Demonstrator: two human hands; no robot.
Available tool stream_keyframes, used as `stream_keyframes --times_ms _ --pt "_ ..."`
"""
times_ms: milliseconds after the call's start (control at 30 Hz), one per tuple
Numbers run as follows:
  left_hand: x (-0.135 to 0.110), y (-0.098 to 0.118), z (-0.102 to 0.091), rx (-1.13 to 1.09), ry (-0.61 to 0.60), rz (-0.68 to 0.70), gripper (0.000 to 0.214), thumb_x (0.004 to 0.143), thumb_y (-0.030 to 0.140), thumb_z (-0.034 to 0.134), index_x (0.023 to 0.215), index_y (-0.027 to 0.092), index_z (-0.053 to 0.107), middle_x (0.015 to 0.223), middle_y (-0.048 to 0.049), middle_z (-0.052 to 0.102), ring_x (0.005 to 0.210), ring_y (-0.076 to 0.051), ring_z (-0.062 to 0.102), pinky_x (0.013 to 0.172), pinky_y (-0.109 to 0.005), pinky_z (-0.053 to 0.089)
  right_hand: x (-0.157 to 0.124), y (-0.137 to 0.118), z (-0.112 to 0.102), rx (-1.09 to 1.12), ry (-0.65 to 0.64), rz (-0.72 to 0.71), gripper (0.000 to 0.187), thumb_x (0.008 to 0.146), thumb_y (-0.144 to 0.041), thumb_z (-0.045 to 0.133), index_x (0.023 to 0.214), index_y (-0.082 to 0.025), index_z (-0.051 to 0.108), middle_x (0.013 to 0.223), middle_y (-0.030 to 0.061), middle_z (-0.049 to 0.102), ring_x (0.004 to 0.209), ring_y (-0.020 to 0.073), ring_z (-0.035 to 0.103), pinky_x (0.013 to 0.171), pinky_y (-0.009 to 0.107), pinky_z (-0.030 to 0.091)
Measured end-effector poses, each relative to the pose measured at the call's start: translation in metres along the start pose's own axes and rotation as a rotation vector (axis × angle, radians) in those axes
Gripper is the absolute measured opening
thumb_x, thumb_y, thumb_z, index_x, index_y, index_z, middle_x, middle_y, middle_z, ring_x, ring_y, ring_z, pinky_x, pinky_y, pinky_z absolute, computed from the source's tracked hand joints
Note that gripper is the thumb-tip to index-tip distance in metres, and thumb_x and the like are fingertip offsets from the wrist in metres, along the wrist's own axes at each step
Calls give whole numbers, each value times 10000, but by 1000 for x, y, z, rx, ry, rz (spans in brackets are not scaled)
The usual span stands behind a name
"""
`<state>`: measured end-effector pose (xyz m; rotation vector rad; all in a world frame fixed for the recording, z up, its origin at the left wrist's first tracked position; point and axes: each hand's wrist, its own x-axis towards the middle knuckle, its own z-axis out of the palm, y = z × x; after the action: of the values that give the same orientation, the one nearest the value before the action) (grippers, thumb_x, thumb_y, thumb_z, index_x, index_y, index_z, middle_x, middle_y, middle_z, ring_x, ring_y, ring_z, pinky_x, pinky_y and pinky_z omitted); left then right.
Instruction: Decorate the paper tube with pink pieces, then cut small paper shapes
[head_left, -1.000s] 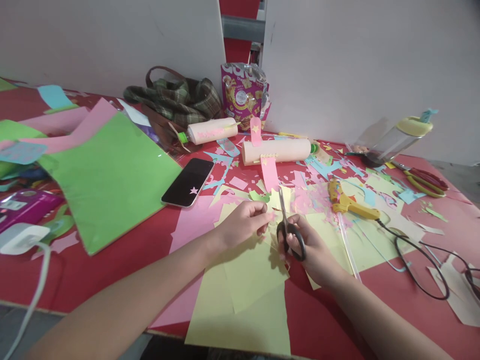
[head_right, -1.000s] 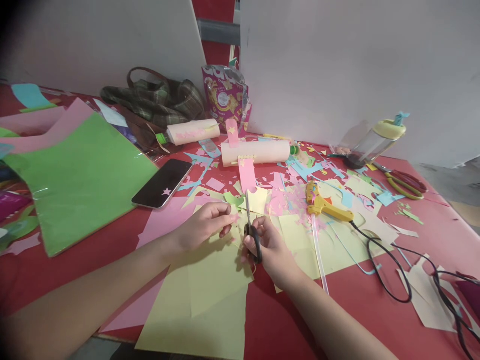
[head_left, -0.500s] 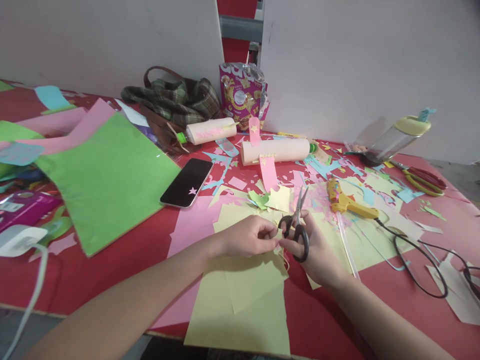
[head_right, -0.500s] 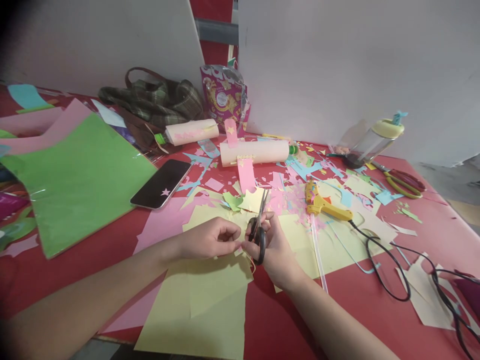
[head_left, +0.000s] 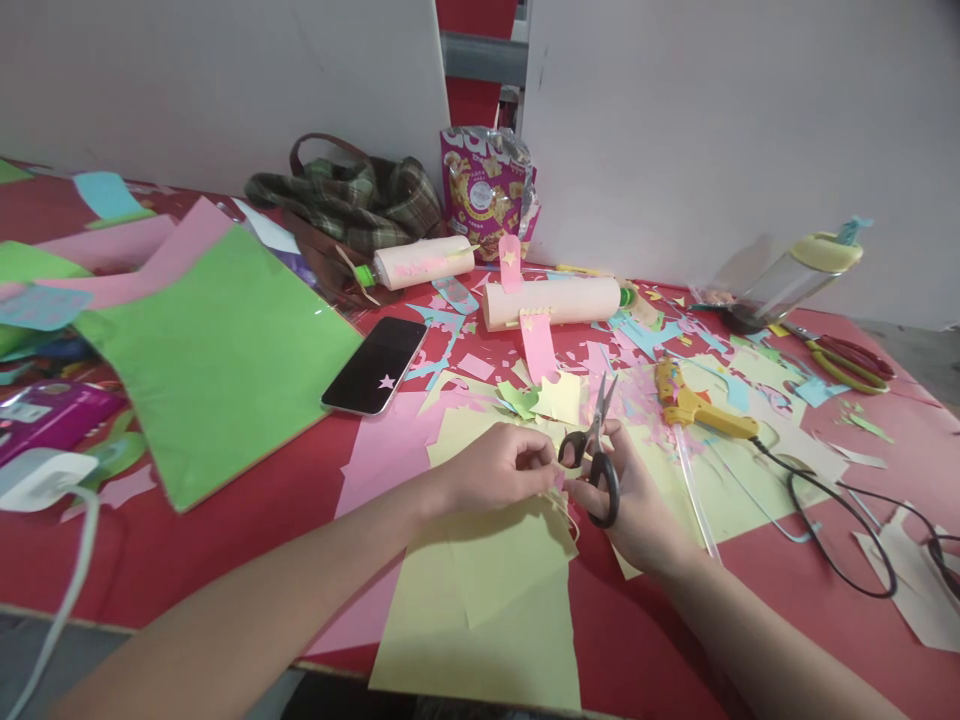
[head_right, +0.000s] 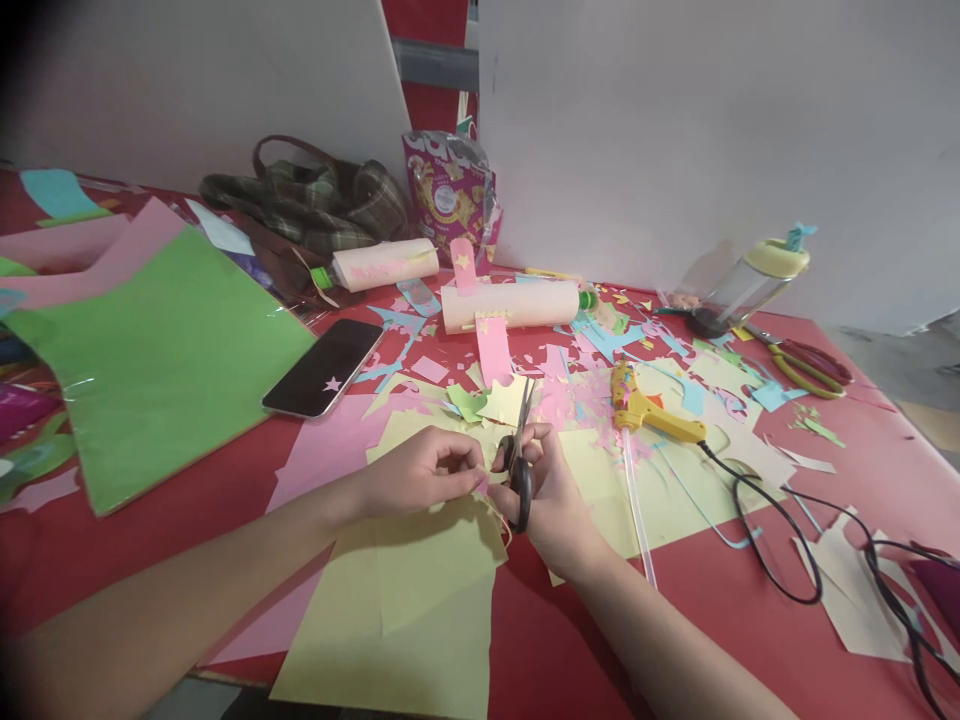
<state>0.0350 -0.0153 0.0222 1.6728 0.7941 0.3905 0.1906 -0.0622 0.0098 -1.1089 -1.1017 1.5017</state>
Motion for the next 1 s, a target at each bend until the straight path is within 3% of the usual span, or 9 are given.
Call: stream_keyframes --times_ms 133,333,600,833,1000 --pt "-1 1 1 -71 54 20 199 755 296 445 656 138 513 608 25 461 529 -59 399 488 -186 305 0 0 1 36 38 -33 323 651 -109 585 780 -246 323 769 -65 458 493 30 390 447 150 325" --pt "-1 -1 2 -90 161 32 221 779 303 402 637 147 470 573 40 405 524 -65 379 504 -200 308 1 4 -3 55 135 -75 322 654 -111 594 809 -254 351 803 -53 471 549 50 426 476 168 329" --pt "1 -2 9 -65 22 39 293 794 366 387 594 152 409 549 51 296 484 -60 269 447 -207 219 1 5 -3 70 122 -65 353 639 -138 625 813 -256 340 809 -48 478 548 65 450 479 189 340" --pt "0 -6 10 -55 37 35 324 810 367 357 563 157 360 549 45 275 486 -64 258 453 -219 226 0 6 -2 75 111 -49 324 653 -120 599 808 -252 347 796 -50 479 561 65 431 505 190 346" --pt "1 -2 2 0 116 29 295 796 348 383 583 149 427 549 41 352 501 -63 345 472 -200 294 1 5 -2 113 114 -35 338 643 -98 589 815 -261 348 748 -60 465 595 80 453 520 196 359"
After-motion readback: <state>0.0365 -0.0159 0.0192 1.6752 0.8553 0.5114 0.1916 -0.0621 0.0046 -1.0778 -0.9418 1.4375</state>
